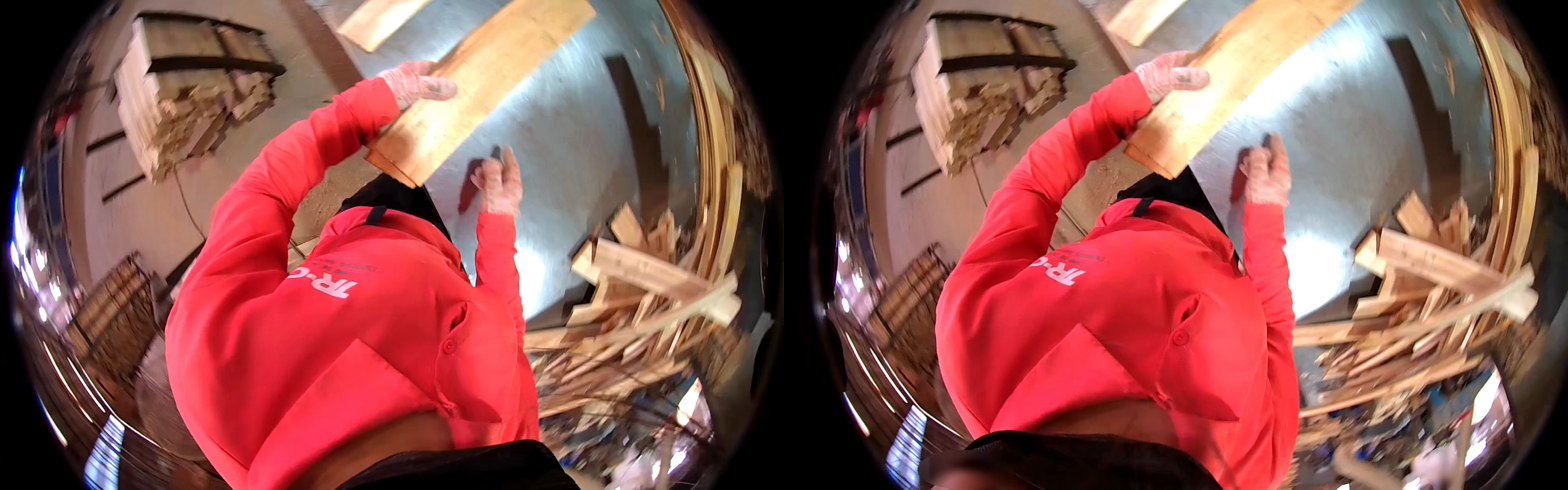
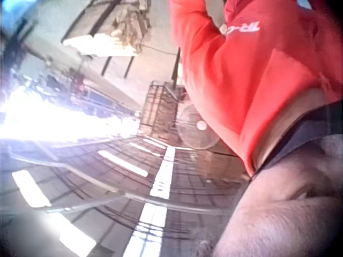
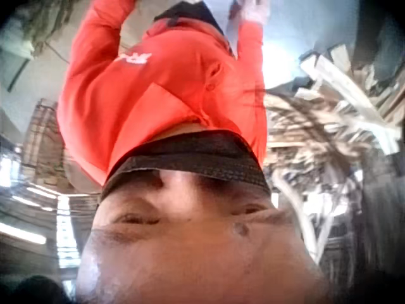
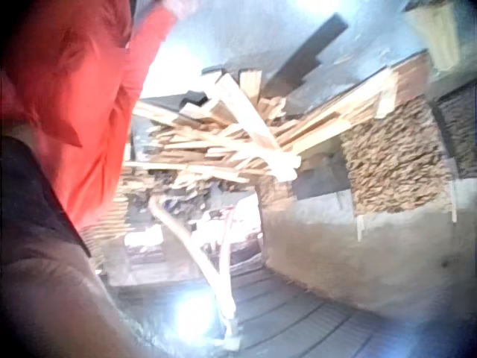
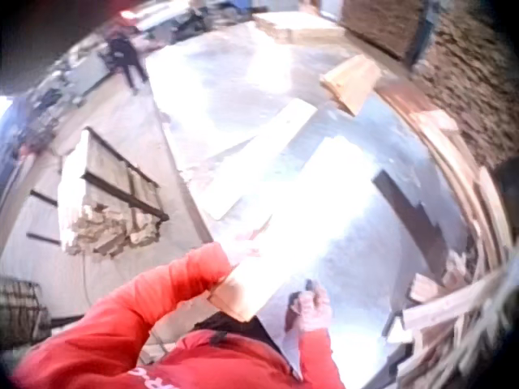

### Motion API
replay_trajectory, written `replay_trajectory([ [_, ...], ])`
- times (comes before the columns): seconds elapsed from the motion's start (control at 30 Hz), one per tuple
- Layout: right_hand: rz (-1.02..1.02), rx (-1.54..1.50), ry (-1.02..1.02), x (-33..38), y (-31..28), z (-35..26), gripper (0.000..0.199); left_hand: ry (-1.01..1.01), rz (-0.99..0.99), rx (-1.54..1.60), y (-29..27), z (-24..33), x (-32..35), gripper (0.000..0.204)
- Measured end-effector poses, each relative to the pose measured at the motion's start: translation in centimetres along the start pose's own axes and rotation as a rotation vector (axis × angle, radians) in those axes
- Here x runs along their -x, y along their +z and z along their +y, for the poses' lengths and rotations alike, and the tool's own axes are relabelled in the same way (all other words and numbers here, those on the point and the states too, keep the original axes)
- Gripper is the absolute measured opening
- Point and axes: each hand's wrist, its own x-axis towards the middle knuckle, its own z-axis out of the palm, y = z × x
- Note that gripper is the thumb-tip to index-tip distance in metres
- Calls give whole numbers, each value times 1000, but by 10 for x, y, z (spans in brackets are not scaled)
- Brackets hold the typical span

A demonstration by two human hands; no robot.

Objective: The person sorts wooden planks on a metal table in a workshop. They pick up individual planks from a pile, inspect them, and place them into a separate stack, occasionally adjusting the alignment of the sorted wood.

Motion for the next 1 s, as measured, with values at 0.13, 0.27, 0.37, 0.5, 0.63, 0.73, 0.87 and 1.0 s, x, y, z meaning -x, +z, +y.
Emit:
replay_trajectory([
  [0.13, -77, -122, -11, -12, -4, 33, 61, 77, 83, 398, -26, 35, 77, 50],
  [0.27, -105, 206, -40, -26, 28, 33, 62, 146, 458, -41, -116, 74, 174, 64],
  [0.37, 8, 556, -319, -45, 64, 31, 61, 229, 1008, 302, -188, 73, 246, 79],
  [0.5, 247, 1183, -230, -59, 173, -40, 87, -283, 1535, -547, -376, 42, 311, 95],
  [0.63, 492, 1201, -126, -138, 257, -55, 105, -474, 1521, -526, -538, 43, 321, 86],
  [0.73, 550, 1199, 39, -169, 311, -66, 112, -604, 1439, -586, -612, 32, 272, 82],
  [0.87, 493, 1686, 117, -249, 330, -48, 110, -513, 1196, -634, -689, -42, 146, 74],
  [1.0, 446, 1549, 191, -243, 405, -55, 106, -453, 1138, -550, -812, -176, 189, 66],
])
